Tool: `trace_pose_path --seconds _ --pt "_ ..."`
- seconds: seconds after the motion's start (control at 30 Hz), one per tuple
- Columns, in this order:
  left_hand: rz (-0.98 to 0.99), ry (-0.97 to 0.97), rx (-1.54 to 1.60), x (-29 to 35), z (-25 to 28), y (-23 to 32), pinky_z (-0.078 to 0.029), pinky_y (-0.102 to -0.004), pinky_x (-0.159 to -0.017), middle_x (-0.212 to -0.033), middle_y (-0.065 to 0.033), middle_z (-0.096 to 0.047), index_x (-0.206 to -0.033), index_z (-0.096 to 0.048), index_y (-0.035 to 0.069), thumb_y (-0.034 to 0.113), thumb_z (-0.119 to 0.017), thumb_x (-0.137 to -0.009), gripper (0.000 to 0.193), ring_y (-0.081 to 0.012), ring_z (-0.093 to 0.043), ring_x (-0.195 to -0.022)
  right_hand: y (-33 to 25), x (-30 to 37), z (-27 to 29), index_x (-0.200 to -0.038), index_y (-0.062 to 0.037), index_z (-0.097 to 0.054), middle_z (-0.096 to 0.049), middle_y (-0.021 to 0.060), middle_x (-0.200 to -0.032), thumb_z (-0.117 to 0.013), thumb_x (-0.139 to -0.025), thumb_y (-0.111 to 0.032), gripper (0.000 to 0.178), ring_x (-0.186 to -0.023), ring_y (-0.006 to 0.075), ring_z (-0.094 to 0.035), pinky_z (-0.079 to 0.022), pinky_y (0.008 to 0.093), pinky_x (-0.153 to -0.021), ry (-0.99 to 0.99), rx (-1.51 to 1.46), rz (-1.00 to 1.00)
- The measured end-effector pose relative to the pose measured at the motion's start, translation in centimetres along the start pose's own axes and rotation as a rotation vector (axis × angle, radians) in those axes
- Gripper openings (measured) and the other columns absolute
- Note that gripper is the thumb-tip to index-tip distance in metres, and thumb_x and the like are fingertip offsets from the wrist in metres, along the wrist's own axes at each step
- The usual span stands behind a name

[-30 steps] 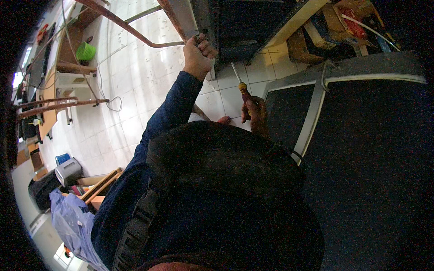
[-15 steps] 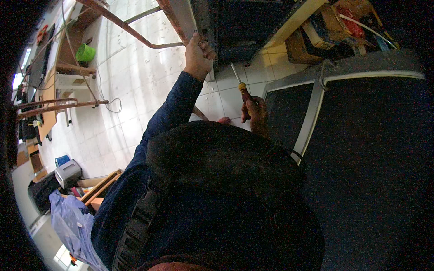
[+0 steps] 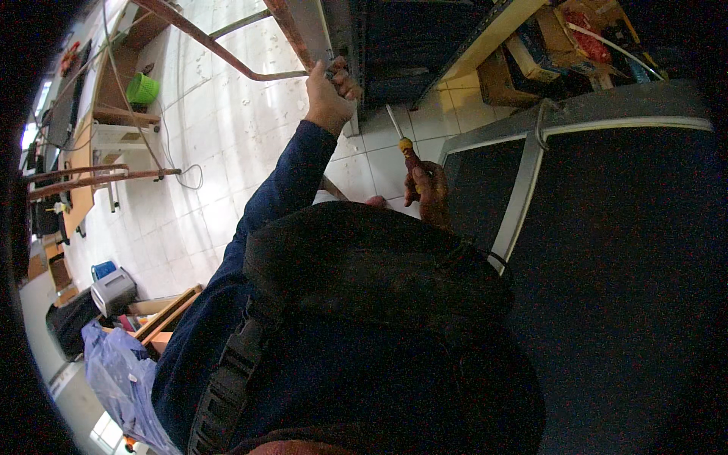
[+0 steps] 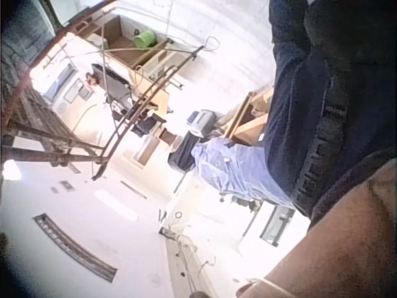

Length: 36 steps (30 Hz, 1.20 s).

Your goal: The person installs a door frame using a screwdriver. The person secures the metal frame to the wall opening by tightening screws at the top and bottom of the frame.

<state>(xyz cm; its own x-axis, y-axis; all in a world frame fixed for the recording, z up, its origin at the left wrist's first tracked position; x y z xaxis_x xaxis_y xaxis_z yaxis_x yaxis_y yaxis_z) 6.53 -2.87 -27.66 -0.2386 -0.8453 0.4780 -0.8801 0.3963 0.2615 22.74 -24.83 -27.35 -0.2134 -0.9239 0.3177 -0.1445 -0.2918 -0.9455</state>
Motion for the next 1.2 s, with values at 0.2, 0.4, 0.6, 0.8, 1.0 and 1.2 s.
trace_pose_path --seconds 0.2,0.4,0.6,0.8,1.0,1.2 --pt "-0.187 0.085 -0.264 -0.3 0.4 1.0 -0.023 -0.0279 -0.05 -0.064 0.0065 -0.034 -0.093 -0.058 0.016 0.045 -0.046 -0.104 0.033 -0.0092 -0.028 -0.052 0.6 0.0 0.1 -0.118 -0.0018 -0.047 -0.059 0.0071 -0.084 -0.057 -0.101 -0.035 0.038 -0.06 0.0141 -0.056 -0.049 0.0303 -0.053 0.004 -0.037 0.003" --pt "-0.039 0.094 -0.131 1.3 -1.1 -0.2 -0.024 -0.0277 -0.05 -0.063 0.0065 -0.034 -0.091 -0.056 0.017 0.043 -0.048 -0.104 0.03 -0.0096 -0.028 -0.052 0.9 -0.1 0.6 -0.117 -0.0024 -0.05 -0.058 0.0063 -0.083 -0.057 -0.099 -0.042 0.044 -0.065 0.0128 -0.057 -0.051 0.0297 -0.058 0.011 -0.02 -0.005" --pt "-0.059 -0.007 -0.065 -1.6 1.0 0.5 -0.025 -0.0282 -0.05 -0.064 0.0057 -0.036 -0.09 -0.054 0.018 0.046 -0.046 -0.104 0.032 -0.0102 -0.03 -0.053 1.3 -0.4 0.3 -0.119 -0.0023 -0.049 -0.058 0.0065 -0.083 -0.057 -0.1 -0.043 0.045 -0.065 0.0133 -0.057 -0.051 0.0304 -0.058 -0.026 -0.018 -0.012" --pt "0.052 0.091 -0.072 0.3 0.2 -0.3 -0.024 -0.0281 -0.051 -0.064 0.0057 -0.035 -0.092 -0.055 0.016 0.043 -0.043 -0.105 0.032 -0.0099 -0.029 -0.054 0.7 -0.3 0.2 -0.116 -0.0017 -0.048 -0.057 0.0069 -0.083 -0.055 -0.101 -0.03 0.033 -0.061 0.0148 -0.055 -0.048 0.0311 -0.053 0.012 -0.017 -0.008" --pt "-0.094 -0.01 -0.133 -0.3 0.3 0.3 -0.024 -0.0278 -0.052 -0.066 0.0053 -0.032 -0.097 -0.056 0.014 0.049 -0.049 -0.102 0.036 -0.0097 -0.028 -0.055 1.4 -0.8 0.4 -0.116 -0.0019 -0.048 -0.057 0.0071 -0.084 -0.055 -0.101 -0.031 0.033 -0.062 0.0151 -0.055 -0.049 0.0316 -0.055 -0.01 -0.024 -0.035" --pt "-0.082 0.216 -0.273 1.6 -0.8 0.3 -0.024 -0.0282 -0.051 -0.063 0.0061 -0.034 -0.094 -0.059 0.014 0.044 -0.044 -0.105 0.035 -0.01 -0.028 -0.053 0.5 -0.4 0.1 -0.115 -0.0021 -0.048 -0.057 0.0075 -0.084 -0.055 -0.102 -0.03 0.032 -0.062 0.0155 -0.055 -0.049 0.0318 -0.055 0.01 -0.007 0.011"
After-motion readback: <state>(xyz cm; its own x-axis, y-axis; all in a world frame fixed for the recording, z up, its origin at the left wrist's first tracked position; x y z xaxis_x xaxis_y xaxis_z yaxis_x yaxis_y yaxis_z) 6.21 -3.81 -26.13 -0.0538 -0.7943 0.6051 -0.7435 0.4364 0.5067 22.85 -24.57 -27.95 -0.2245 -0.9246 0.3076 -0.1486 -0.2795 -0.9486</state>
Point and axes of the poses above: each hand's wrist, its own x-axis away from the middle knuckle, its own z-axis out of the back of the hand, y = z × x, the point moved 6 cm from there along -x, towards the middle knuckle
